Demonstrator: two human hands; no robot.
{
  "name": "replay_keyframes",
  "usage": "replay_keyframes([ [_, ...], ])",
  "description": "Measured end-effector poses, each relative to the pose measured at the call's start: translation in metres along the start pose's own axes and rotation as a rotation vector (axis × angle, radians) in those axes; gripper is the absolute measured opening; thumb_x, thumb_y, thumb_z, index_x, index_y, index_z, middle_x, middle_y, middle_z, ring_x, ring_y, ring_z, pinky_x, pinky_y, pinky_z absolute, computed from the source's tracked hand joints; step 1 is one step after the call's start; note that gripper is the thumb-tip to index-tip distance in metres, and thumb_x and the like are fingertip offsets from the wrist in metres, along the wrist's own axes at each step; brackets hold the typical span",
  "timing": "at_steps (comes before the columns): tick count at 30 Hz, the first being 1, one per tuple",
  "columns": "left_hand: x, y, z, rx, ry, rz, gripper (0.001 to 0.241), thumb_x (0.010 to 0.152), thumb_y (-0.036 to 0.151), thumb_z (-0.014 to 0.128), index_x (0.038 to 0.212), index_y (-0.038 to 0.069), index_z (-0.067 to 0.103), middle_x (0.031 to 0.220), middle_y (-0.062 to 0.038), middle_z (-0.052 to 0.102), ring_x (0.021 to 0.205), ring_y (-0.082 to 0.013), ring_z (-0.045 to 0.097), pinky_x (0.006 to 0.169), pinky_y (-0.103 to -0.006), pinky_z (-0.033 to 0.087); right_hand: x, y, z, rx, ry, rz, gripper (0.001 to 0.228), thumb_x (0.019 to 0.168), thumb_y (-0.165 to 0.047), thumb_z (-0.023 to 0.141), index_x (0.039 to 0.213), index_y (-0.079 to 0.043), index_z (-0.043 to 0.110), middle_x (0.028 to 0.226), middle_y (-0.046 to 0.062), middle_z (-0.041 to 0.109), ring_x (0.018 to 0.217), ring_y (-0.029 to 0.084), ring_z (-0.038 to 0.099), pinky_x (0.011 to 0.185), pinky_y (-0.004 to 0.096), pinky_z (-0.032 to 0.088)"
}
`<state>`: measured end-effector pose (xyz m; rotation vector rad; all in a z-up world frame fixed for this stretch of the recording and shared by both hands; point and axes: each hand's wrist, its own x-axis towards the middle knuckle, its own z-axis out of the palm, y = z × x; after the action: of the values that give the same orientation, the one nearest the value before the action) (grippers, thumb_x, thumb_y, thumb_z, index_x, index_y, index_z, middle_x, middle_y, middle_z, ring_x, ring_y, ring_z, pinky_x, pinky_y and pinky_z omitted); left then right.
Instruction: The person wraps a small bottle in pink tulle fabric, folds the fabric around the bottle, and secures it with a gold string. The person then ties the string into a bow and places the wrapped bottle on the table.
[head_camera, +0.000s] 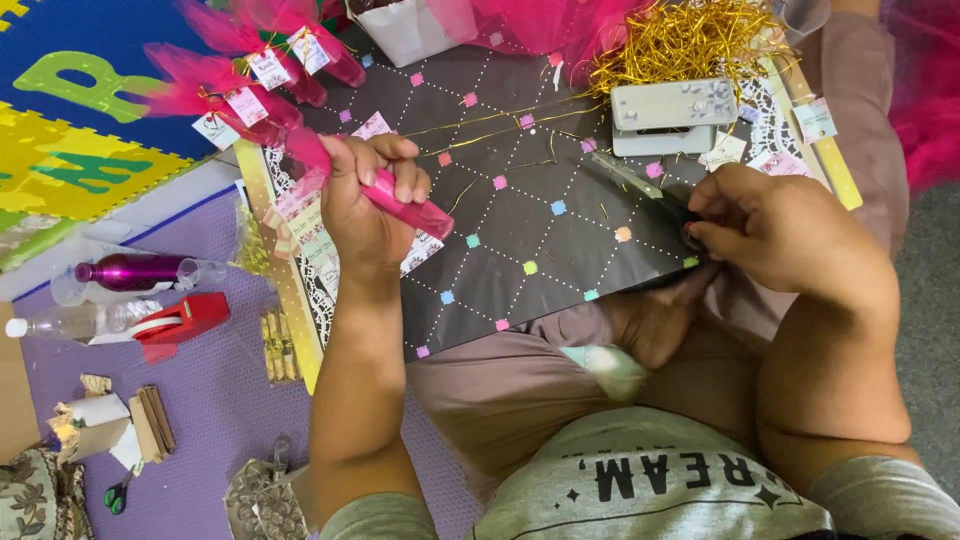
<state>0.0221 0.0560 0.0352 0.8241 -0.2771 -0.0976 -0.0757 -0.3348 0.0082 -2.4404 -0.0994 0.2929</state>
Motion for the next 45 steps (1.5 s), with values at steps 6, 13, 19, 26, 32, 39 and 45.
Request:
replay_keyframes([
  [6, -0.001, 0.001, 0.000, 0.004, 0.019, -0.004, 0.041, 0.107, 0.043, 0.046, 0.078, 0.013, 0.049, 0.105, -0.018, 0.072, 0.061, -0.0138, 0.056, 0.062, -0.0281, 0.049, -0.002, -0.012, 0.005, 0.414, 0.108, -0.052, 0.026, 0.085, 0.004, 0.080, 0.107, 0.002, 0.067, 0.083, 0.008, 0.069, 0.061, 0.014, 0.059, 0.054, 0.024, 0.043],
  [13, -0.002, 0.002, 0.004, 0.018, -0.021, 0.012, 0.039, 0.108, 0.041, 0.045, 0.082, 0.012, 0.049, 0.106, -0.020, 0.072, 0.062, -0.0139, 0.057, 0.062, -0.0280, 0.049, 0.001, -0.008, 0.009, 0.623, 0.210, -0.161, 0.032, 0.086, 0.011, 0.076, 0.112, 0.005, 0.058, 0.094, 0.010, 0.063, 0.075, 0.014, 0.059, 0.066, 0.022, 0.048],
  [19, -0.003, 0.004, 0.005, 0.038, -0.002, 0.016, 0.038, 0.108, 0.041, 0.046, 0.082, 0.012, 0.048, 0.107, -0.021, 0.071, 0.062, -0.0140, 0.056, 0.062, -0.0282, 0.049, -0.002, -0.007, 0.000, -0.077, 0.133, -0.063, 0.031, 0.082, -0.012, 0.083, 0.111, -0.005, 0.075, 0.080, 0.008, 0.071, 0.063, 0.022, 0.065, 0.060, 0.034, 0.050],
  [26, -0.004, 0.006, 0.013, 0.104, 0.032, 0.017, 0.039, 0.106, 0.041, 0.048, 0.081, 0.012, 0.049, 0.104, -0.020, 0.071, 0.061, -0.0132, 0.055, 0.061, -0.0272, 0.049, -0.007, 0.012, -0.006, -0.444, 0.285, -0.187, 0.029, 0.088, -0.010, 0.071, 0.115, -0.011, 0.081, 0.114, 0.007, 0.076, 0.092, 0.032, 0.070, 0.078, 0.040, 0.056],
  [32, -0.005, 0.006, 0.021, 0.160, 0.054, 0.021, 0.040, 0.104, 0.044, 0.051, 0.079, 0.013, 0.047, 0.101, -0.018, 0.072, 0.062, -0.0128, 0.054, 0.062, -0.0273, 0.047, 0.021, -0.046, 0.024, -0.111, 0.433, -0.592, 0.030, 0.077, 0.007, 0.074, 0.106, 0.003, 0.075, 0.113, 0.017, 0.074, 0.103, 0.037, 0.066, 0.093, 0.045, 0.052],
  [39, -0.006, 0.002, 0.015, 0.167, 0.002, 0.014, 0.039, 0.105, 0.043, 0.050, 0.081, 0.012, 0.048, 0.104, -0.019, 0.072, 0.066, -0.0131, 0.056, 0.065, -0.0281, 0.050, 0.044, -0.089, 0.092, -0.323, 0.127, -0.581, 0.083, 0.092, -0.053, 0.059, 0.151, 0.004, 0.045, 0.162, 0.026, 0.039, 0.157, 0.039, 0.022, 0.121, 0.070, 0.001],
  [45, -0.007, -0.002, 0.017, 0.172, -0.024, 0.003, 0.039, 0.108, 0.036, 0.047, 0.081, 0.008, 0.049, 0.105, -0.022, 0.070, 0.066, -0.0146, 0.055, 0.065, -0.0297, 0.050, 0.000, -0.102, 0.096, -0.418, 0.079, -0.650, 0.091, 0.086, -0.064, 0.057, 0.150, 0.000, 0.046, 0.163, 0.023, 0.036, 0.156, 0.045, 0.021, 0.114, 0.080, 0.005],
])
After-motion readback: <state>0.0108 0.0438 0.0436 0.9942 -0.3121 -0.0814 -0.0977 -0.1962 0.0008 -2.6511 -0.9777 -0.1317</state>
